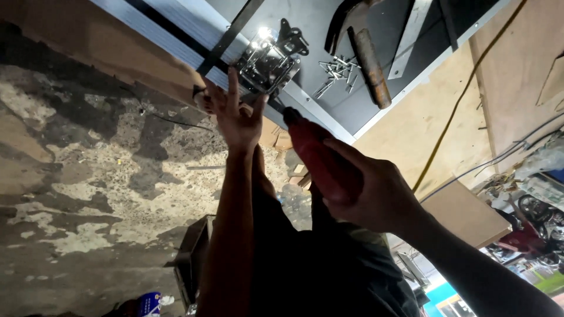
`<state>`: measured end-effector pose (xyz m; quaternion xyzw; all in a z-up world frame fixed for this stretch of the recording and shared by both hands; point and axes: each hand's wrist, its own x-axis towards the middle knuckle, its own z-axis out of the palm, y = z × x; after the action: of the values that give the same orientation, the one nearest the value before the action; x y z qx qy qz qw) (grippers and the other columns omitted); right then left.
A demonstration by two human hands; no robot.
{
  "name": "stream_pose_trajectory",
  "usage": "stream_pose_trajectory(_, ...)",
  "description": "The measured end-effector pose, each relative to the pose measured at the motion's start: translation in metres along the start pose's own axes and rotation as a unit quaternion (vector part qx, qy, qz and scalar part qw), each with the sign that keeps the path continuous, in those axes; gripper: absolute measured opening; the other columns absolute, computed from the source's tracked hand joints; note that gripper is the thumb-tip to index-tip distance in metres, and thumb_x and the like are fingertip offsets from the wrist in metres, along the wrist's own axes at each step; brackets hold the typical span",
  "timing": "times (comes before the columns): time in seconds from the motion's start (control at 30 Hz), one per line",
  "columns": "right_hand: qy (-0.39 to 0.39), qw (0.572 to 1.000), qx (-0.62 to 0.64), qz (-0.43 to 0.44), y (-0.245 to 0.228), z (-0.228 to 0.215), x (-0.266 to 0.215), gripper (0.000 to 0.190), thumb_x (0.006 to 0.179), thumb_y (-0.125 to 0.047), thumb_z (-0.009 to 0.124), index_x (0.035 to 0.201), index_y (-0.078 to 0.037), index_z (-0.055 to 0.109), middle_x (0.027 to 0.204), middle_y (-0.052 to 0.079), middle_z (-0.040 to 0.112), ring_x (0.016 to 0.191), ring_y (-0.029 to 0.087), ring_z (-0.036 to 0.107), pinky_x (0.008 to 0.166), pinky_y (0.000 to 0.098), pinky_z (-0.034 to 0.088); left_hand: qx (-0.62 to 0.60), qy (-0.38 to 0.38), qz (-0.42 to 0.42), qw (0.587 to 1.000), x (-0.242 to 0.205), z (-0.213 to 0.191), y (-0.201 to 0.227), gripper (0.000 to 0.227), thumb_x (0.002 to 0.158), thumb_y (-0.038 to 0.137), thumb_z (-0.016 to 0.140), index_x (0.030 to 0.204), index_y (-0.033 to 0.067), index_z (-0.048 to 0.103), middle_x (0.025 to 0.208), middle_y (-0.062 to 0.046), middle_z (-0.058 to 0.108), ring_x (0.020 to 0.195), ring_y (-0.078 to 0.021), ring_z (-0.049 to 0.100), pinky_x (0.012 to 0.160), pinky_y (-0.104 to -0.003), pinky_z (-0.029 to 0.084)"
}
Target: Drilling holes into the metal frame of a flight case and inserting rivets to secure the trim.
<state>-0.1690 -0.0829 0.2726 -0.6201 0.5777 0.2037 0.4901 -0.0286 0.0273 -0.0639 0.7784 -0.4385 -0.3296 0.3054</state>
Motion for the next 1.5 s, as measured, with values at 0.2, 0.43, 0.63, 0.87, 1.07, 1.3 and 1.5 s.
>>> stream_pose_trajectory(0.2,-0.002,0.999,-0.023,0.044,-0.018,-0.002,0.003,0.107,0.059,-0.029,0.093,0.153,-0.019,0.043,0.135,0.014,0.068,0.104,0.035,0.072,0.078,0.0397,0.061,-0.013,0.042,0.03,0.999,0.004,0.003,0.004,0.09,0.098,0.074,0.067,0.167,0.0421,0.021,0.176,-0.015,-0.001,0.165,-0.0415,0.013,0.118,-0.063,0.056)
stream_pose_trajectory(0.43,-0.003,0.997,-0.042,0.058,-0.033,-0.009,0.007,0.102,0.06,-0.03,0.091,0.152,-0.019,0.047,0.132,0.01,0.07,0.107,0.033,0.072,0.08,0.0381,0.06,-0.029,0.075,0.058,0.995,0.007,0.001,0.021,0.079,0.106,0.065,0.059,0.168,0.0364,0.02,0.175,-0.018,0.003,0.162,-0.0461,0.025,0.117,-0.057,0.062)
stream_pose_trajectory(0.63,-0.013,0.997,-0.022,0.074,-0.038,-0.013,0.009,0.102,0.061,-0.026,0.09,0.152,-0.018,0.043,0.136,0.01,0.068,0.108,0.033,0.071,0.079,0.0404,0.061,-0.094,-0.056,0.004,0.994,0.003,-0.022,0.019,0.108,0.093,0.041,0.096,0.169,0.0397,0.018,0.173,-0.019,-0.019,0.163,-0.0539,0.001,0.123,-0.063,0.052)
stream_pose_trajectory(0.87,-0.009,0.997,-0.021,0.074,-0.031,-0.017,0.008,0.103,0.06,-0.029,0.091,0.152,-0.021,0.045,0.131,0.011,0.07,0.101,0.034,0.073,0.074,0.0403,0.063,-0.101,-0.019,0.004,0.995,0.0,-0.009,0.005,0.104,0.087,0.057,0.092,0.166,0.0428,0.025,0.174,-0.017,-0.007,0.161,-0.0547,0.015,0.104,-0.058,0.068)
stream_pose_trajectory(1.07,-0.018,0.995,-0.024,0.09,-0.031,-0.014,0.011,0.104,0.06,-0.031,0.09,0.153,-0.023,0.044,0.129,0.012,0.071,0.099,0.035,0.074,0.075,0.0413,0.061,-0.049,-0.005,0.002,0.999,0.003,-0.009,0.004,0.101,0.082,0.075,0.084,0.162,0.0409,0.032,0.172,-0.02,0.004,0.161,-0.0521,0.019,0.102,-0.063,0.067)
stream_pose_trajectory(1.3,-0.018,0.995,-0.062,0.074,-0.034,-0.007,0.01,0.103,0.061,-0.039,0.09,0.153,-0.023,0.046,0.115,0.01,0.077,0.089,0.031,0.077,0.077,0.0393,0.059,-0.069,0.05,0.046,0.995,0.005,-0.004,0.001,0.1,0.081,0.068,0.092,0.16,0.0386,0.038,0.171,-0.016,0.01,0.154,-0.0451,0.04,0.11,-0.058,0.069)
stream_pose_trajectory(1.5,-0.017,0.995,-0.099,0.03,-0.035,0.002,0.008,0.111,0.059,-0.044,0.093,0.154,-0.02,0.042,0.12,0.007,0.076,0.093,0.031,0.075,0.076,0.0401,0.059,-0.011,0.035,0.019,0.999,0.005,-0.018,0.013,0.096,0.084,0.075,0.084,0.16,0.0435,0.036,0.172,-0.017,0.015,0.154,-0.0486,0.044,0.097,-0.053,0.075)
